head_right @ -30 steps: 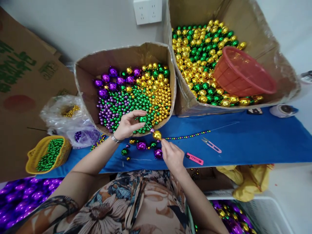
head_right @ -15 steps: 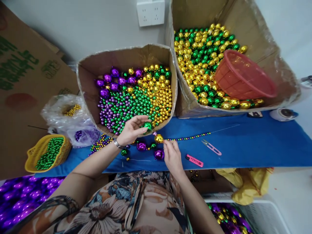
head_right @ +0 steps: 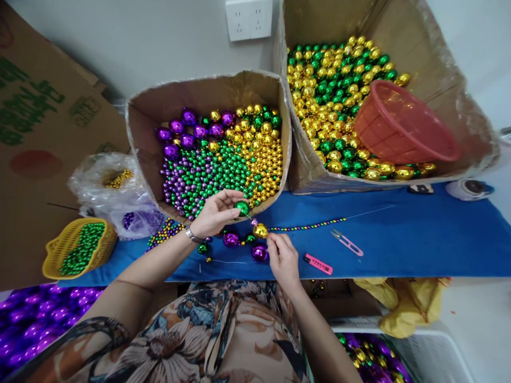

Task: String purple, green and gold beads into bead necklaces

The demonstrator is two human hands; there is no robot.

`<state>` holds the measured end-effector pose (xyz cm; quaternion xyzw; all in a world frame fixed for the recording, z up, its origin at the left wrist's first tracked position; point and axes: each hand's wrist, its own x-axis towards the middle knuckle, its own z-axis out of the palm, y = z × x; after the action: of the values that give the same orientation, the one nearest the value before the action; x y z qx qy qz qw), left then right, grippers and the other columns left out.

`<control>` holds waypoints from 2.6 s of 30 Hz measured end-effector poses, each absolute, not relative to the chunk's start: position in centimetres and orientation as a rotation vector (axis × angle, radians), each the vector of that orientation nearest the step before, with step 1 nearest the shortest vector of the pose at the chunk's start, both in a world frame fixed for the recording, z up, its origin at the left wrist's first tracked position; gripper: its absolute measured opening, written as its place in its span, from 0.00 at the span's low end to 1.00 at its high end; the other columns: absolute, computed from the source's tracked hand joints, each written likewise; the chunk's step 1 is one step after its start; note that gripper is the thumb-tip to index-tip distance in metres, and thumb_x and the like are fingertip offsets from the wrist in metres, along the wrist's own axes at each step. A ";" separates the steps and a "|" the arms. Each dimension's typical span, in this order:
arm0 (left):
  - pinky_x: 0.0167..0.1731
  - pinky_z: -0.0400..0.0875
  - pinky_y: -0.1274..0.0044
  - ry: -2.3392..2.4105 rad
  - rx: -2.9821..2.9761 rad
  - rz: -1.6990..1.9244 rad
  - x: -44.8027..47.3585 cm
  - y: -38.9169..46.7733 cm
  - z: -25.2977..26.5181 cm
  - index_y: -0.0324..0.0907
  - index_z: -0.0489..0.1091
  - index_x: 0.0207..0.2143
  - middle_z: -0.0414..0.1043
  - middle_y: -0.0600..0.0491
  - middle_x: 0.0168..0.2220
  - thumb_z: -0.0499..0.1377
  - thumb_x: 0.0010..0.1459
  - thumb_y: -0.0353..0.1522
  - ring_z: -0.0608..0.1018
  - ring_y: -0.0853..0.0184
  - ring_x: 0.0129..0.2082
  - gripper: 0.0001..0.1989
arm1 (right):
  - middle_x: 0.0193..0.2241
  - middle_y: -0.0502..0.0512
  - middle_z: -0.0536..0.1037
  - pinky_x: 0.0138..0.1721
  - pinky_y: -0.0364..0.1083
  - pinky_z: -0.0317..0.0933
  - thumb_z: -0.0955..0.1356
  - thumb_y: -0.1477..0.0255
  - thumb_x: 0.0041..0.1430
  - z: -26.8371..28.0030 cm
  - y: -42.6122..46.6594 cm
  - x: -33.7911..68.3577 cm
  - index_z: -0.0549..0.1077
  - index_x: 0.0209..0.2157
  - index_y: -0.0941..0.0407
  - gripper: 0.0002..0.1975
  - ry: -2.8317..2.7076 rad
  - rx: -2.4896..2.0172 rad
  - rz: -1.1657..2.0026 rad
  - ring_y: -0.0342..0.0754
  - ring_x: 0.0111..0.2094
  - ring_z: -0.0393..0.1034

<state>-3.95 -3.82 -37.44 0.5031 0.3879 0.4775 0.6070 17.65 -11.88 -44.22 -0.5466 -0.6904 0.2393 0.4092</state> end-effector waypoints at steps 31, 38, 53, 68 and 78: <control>0.36 0.72 0.80 0.844 1.202 1.052 -2.3 -4.9 -37.4 0.41 0.73 0.43 0.75 0.52 0.39 0.70 0.49 0.31 0.75 0.73 0.35 0.18 | 0.35 0.54 0.76 0.34 0.44 0.70 0.62 0.65 0.65 -45.2 -12.2 17.6 0.73 0.38 0.55 0.10 -1.553 -1.376 0.785 0.43 0.30 0.74; 0.40 0.71 0.78 0.882 1.057 1.112 -0.8 -5.0 -38.6 0.41 0.73 0.41 0.75 0.51 0.40 0.71 0.47 0.33 0.75 0.71 0.38 0.18 | 0.19 0.44 0.67 0.24 0.40 0.59 0.65 0.55 0.62 -46.4 -12.2 15.8 0.66 0.40 0.54 0.16 -0.930 -1.230 1.325 0.40 0.21 0.63; 0.49 0.62 0.66 1.312 2.327 0.670 1.9 6.7 -40.4 0.38 0.75 0.36 0.75 0.44 0.36 0.59 0.56 0.28 0.73 0.57 0.43 0.06 | 0.22 0.43 0.62 0.21 0.38 0.52 0.75 0.56 0.46 -45.1 -11.3 16.9 0.65 0.36 0.52 0.22 -0.528 -1.042 1.519 0.36 0.20 0.55; 0.40 0.76 0.75 0.880 0.822 1.030 -1.7 -0.1 -37.5 0.40 0.76 0.39 0.79 0.50 0.37 0.69 0.50 0.36 0.81 0.69 0.35 0.14 | 0.21 0.44 0.64 0.21 0.39 0.54 0.71 0.53 0.52 -45.1 -11.3 17.5 0.66 0.37 0.53 0.20 -0.620 -1.162 1.345 0.37 0.20 0.58; 0.36 0.77 0.79 0.895 0.817 1.064 -2.1 -1.9 -37.0 0.40 0.78 0.37 0.80 0.51 0.36 0.71 0.47 0.35 0.80 0.72 0.31 0.14 | 0.19 0.43 0.65 0.21 0.39 0.55 0.71 0.54 0.52 -45.4 -11.4 17.1 0.69 0.38 0.54 0.20 -0.666 -1.190 1.343 0.38 0.19 0.60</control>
<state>-2.06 -1.93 -37.04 0.3658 0.4006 0.4761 0.6921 17.13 -11.41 -45.37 -0.5083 -0.2844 0.5737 0.5758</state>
